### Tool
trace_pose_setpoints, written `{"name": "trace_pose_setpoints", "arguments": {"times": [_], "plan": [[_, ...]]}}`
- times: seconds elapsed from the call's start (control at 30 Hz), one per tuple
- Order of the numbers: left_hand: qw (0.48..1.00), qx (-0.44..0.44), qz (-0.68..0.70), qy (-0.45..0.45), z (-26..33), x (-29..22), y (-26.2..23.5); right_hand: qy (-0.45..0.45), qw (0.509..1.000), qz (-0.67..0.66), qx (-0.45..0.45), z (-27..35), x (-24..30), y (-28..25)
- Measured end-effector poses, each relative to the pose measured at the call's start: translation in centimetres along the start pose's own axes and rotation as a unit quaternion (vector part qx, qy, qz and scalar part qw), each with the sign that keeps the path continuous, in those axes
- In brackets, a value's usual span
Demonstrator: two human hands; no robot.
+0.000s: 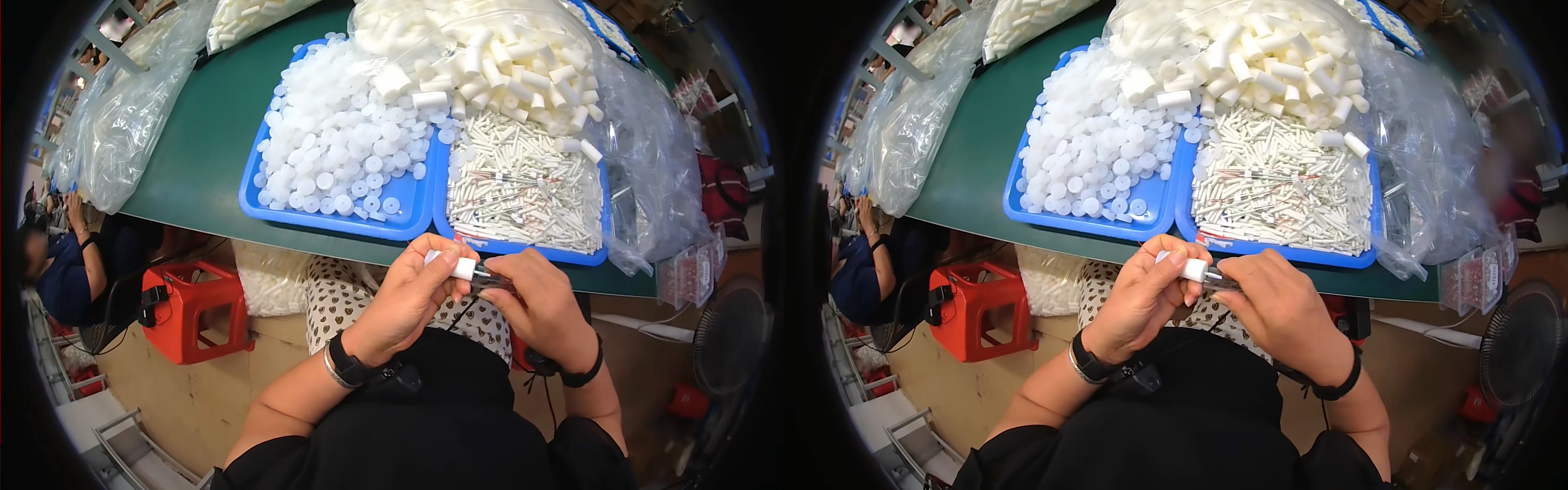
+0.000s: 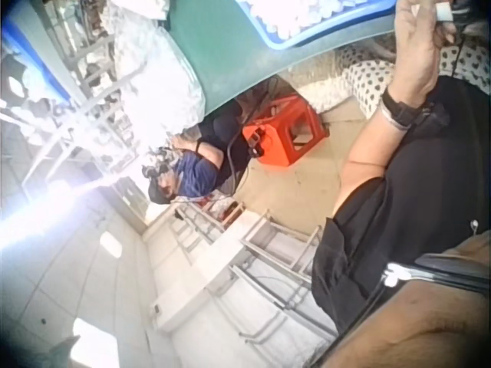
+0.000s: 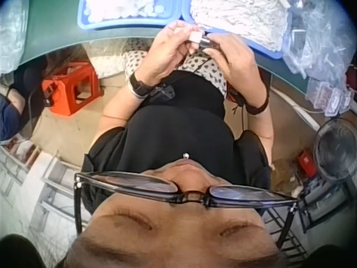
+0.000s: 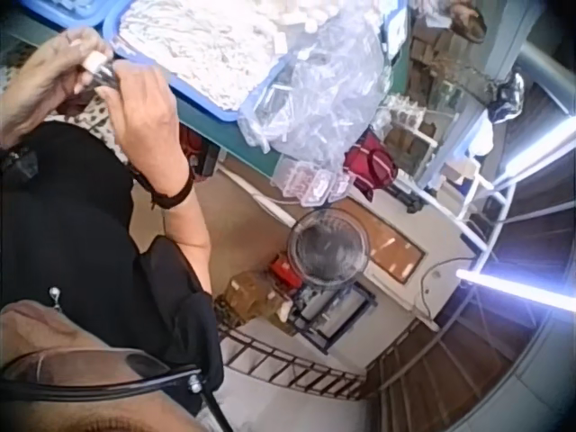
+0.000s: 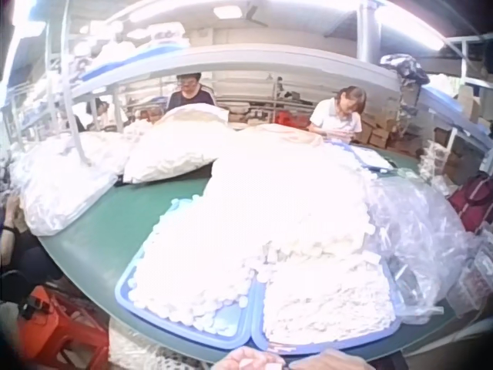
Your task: The person repeatedly picks up small white plastic caps and thin white rods from blue trays on a table. They insert the rods into the caps by hand and place the assembled units back into the tray. The process is repetitive and involves handling small parts one at a time.
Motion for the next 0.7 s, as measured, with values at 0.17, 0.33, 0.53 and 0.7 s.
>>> {"name": "trace_pose_setpoints", "arguments": {"times": [0.17, 0.33, 0.53, 0.7], "plan": [[0.99, -0.027, -0.103, 0.089, 0.3, 0.2, -0.4, 0.07, 0.995, -0.066, -0.038, 0.2, -0.3, 2.6], [0.967, -0.026, -0.21, 0.14, 0.9, 0.9, -0.8, 0.065, 0.988, -0.125, -0.067, 0.3, -1.1, 4.0], [0.951, 0.091, -0.251, 0.157, 1.1, 1.6, 0.0, -0.045, 0.993, -0.102, -0.042, -0.1, -0.6, 4.9], [0.965, 0.13, -0.193, 0.121, 0.8, 1.5, -0.3, -0.049, 0.991, -0.106, -0.069, 0.6, -0.8, 6.3]]}}
Point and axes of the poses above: each hand's wrist, its own z-axis away from the middle knuckle, its own y-axis out of the palm, x = y × z, the point moved 3 cm from there along -z, towards the middle knuckle
